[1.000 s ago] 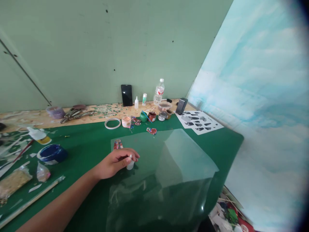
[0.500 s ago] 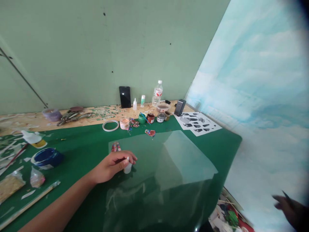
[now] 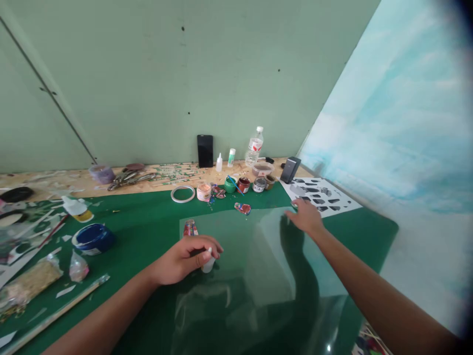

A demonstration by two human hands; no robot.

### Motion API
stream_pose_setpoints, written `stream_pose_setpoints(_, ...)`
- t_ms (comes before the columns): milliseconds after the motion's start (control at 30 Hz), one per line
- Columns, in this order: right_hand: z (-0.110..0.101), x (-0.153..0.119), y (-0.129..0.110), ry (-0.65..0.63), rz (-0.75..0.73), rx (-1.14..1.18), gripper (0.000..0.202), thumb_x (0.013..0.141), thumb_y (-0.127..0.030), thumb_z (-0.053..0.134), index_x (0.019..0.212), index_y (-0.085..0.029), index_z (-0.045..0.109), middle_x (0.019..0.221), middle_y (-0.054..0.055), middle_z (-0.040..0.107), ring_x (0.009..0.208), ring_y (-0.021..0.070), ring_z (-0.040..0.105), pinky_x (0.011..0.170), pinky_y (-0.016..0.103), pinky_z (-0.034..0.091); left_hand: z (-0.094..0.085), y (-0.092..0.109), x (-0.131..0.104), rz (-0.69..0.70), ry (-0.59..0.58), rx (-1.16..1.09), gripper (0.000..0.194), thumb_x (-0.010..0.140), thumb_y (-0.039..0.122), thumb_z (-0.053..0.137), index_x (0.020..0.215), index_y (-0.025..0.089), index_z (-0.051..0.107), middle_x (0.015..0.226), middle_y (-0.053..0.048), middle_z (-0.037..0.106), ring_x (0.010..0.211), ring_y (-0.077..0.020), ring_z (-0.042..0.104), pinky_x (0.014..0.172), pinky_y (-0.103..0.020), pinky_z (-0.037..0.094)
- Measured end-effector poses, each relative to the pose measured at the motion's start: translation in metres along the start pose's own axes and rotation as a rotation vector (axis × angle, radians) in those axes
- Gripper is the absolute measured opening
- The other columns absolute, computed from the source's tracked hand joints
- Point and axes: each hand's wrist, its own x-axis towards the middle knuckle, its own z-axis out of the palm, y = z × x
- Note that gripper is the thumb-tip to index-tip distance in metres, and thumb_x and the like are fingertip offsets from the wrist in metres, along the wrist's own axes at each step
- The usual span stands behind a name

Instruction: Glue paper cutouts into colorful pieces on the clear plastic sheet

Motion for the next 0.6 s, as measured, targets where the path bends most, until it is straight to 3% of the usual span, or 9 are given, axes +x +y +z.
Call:
stream_pose_setpoints(100,0.018,0.006,-0.057,-0.071,-0.201,0.060,0.040,0.086,-0.045,0.059,0.118,-0.020,0.061,0.126,0.012,0.062,0.117,0.0286,0.057,0.092,0.036,0.042,-0.001,0.000,0.000,0.016,0.008,-0.005,0.024,0.097,0.033,0.052,0.098,0.016,0.068,0.108,-0.012,0.068,0.098,-0.0193,0.064,0.085,-0.031,0.048)
stream_pose_setpoints(200,0.033,0.012,-0.098,-0.202,-0.293,0.110,0.050,0.081,-0.053,0.065,0.118,-0.020,0.061,0.119,0.010,0.067,0.108,0.0256,0.062,0.084,0.031,0.045,-0.002,0.001,0.001,0.015,0.022,-0.022,0.025,0.097,0.033,0.052,0.097,0.015,0.068,0.107,-0.013,0.069,0.099,-0.0199,0.064,0.086,-0.032,0.048)
stream_pose_setpoints(267,0.039,0.019,-0.111,-0.274,-0.299,0.126,0.054,0.076,-0.052,0.070,0.118,-0.018,0.062,0.112,0.010,0.070,0.098,0.0247,0.066,0.076,0.029,0.045,-0.002,0.002,0.001,0.022,0.026,-0.020,0.025,0.097,0.033,0.052,0.097,0.014,0.069,0.106,-0.013,0.069,0.100,-0.0202,0.064,0.088,-0.032,0.048)
stream_pose_setpoints(467,0.045,0.030,-0.104,-0.386,-0.294,0.170,0.030,0.072,-0.048,0.071,0.076,-0.019,0.066,0.076,0.005,0.071,0.070,0.0203,0.065,0.057,0.026,0.037,-0.002,0.006,0.003,0.049,0.004,-0.022,0.032,0.097,0.039,0.051,0.094,0.014,0.069,0.105,-0.016,0.070,0.099,-0.0212,0.065,0.089,-0.033,0.048)
stream_pose_setpoints(600,0.050,0.027,-0.091,-0.367,-0.269,0.309,0.028,0.066,-0.044,0.073,0.075,-0.020,0.061,0.072,0.002,0.069,0.065,0.0178,0.062,0.056,0.025,0.035,-0.002,0.003,0.004,0.044,0.029,-0.035,0.034,0.096,0.042,0.052,0.092,0.013,0.069,0.104,-0.018,0.071,0.099,-0.0228,0.066,0.088,-0.034,0.049)
